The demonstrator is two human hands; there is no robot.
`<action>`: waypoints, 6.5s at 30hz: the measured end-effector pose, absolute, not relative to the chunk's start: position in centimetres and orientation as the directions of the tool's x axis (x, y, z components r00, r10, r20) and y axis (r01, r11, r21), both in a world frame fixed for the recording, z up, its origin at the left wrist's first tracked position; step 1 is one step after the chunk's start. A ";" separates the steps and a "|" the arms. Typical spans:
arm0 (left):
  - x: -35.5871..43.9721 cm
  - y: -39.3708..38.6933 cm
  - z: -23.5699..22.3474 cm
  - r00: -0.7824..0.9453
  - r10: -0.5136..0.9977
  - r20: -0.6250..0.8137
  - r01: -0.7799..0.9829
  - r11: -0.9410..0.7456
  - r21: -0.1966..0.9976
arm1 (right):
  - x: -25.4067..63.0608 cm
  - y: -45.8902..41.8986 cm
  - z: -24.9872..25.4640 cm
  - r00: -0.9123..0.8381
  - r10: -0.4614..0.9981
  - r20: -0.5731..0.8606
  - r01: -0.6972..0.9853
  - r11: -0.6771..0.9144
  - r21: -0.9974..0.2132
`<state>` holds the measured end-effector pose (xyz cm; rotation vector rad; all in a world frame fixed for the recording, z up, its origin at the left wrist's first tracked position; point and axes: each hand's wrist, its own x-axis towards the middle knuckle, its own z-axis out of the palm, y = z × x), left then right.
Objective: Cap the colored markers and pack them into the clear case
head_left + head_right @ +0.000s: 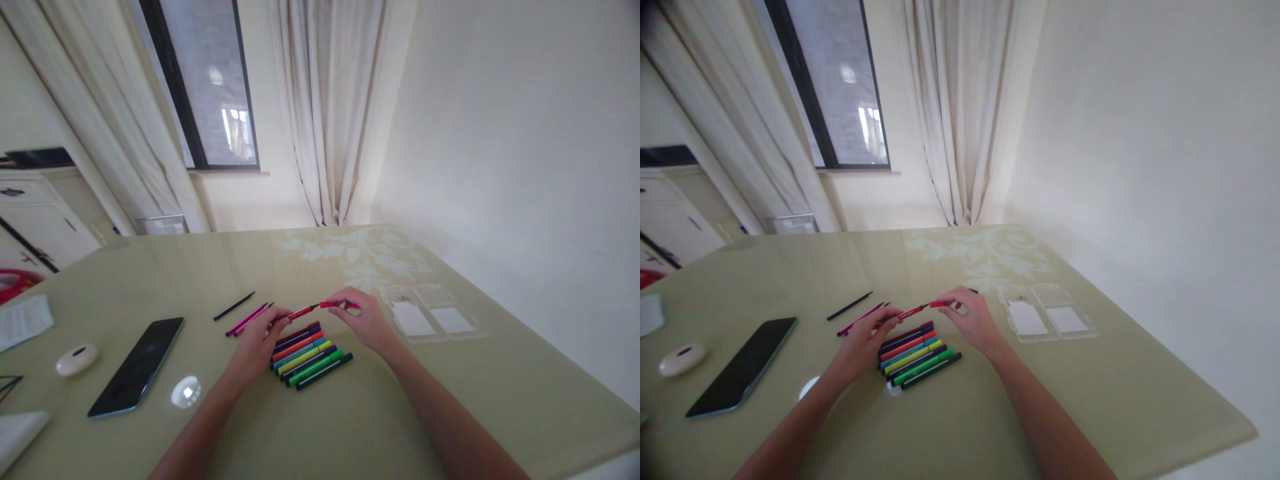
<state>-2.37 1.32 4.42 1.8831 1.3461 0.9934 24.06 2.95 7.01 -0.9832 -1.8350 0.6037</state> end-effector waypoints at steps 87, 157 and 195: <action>-1.8 0.8 4.5 0.197 0.944 0.265 0.592 -0.330 0.735 | 22.9 2.7 6.7 -0.280 0.840 0.464 0.319 0.538 -0.780; 0.1 -0.7 5.3 0.136 0.923 0.359 0.483 -0.378 0.790 | 24.2 3.3 6.1 -0.258 0.954 0.149 0.074 0.174 -0.982; 0.5 -0.2 4.2 0.227 0.899 0.374 0.576 -0.433 0.693 | 23.7 3.5 4.9 -0.261 0.952 0.161 0.207 0.218 -0.954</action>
